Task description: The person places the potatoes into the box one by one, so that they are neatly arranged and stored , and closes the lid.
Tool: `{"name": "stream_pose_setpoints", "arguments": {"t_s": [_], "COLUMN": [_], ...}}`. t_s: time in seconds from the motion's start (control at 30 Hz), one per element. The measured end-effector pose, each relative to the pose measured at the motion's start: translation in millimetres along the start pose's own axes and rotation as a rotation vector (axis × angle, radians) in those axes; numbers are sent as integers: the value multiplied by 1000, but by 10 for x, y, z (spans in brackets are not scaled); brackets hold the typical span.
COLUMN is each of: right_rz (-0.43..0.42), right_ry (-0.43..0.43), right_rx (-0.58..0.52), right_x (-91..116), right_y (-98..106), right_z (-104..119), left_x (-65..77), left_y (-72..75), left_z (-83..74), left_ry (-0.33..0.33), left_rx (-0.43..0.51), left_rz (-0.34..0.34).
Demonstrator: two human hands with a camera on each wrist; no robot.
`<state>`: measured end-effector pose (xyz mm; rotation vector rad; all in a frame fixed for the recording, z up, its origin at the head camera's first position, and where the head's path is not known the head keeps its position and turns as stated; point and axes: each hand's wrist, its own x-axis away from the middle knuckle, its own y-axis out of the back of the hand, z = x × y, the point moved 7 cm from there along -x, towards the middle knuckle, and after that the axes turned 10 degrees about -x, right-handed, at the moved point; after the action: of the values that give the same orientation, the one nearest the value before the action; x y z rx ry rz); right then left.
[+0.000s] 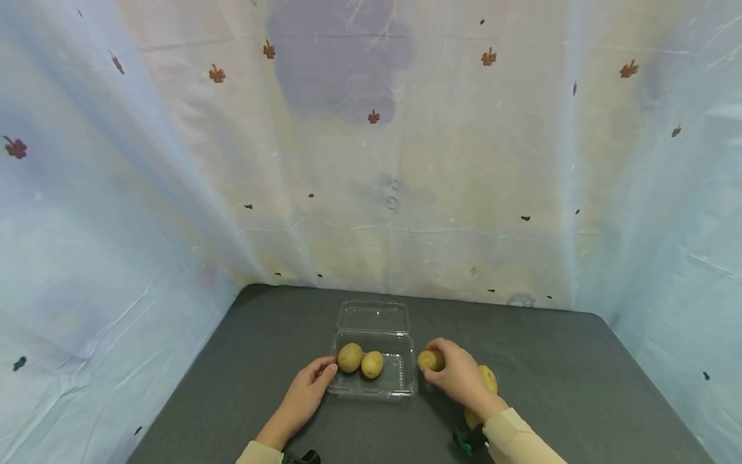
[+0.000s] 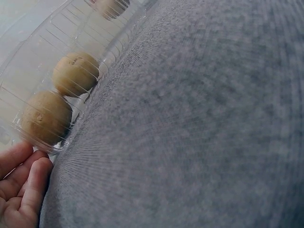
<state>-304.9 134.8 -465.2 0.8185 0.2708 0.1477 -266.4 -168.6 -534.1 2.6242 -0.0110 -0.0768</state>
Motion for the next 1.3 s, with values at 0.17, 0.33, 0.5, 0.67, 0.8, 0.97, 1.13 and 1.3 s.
{"name": "stream_pose_setpoints", "arguments": {"t_s": [0.17,0.33,0.5,0.67,0.8,0.97,1.13,1.3], "right_rz": [-54,-102,-112,-96,-83,-81,-59,-7], "right_ry": [-15,-1,75,160,185,181,188,196], "right_rx": [-31,-65,-167,-221,-215,-197,-200,-205], "right_x": [4,20,41,63,63,46,39,39], "right_y": [127,232,250,216,183,145,85,-17], "right_z": [-8,75,293,516,599,619,630,640], "left_x": [3,7,11,18,11,-3,-3,10], "left_y": [-5,3,19,10,-4,-8,-1,10], "left_z": [-7,-23,-38,-18,-8,13,1,-23], "left_ry": [7,21,11,7,4,19,15,2], "left_rx": [-22,-31,-41,-49,-51,-43,-36,-22], "left_rz": [-4,-10,-20,-12,-2,-5,-7,-11]}}
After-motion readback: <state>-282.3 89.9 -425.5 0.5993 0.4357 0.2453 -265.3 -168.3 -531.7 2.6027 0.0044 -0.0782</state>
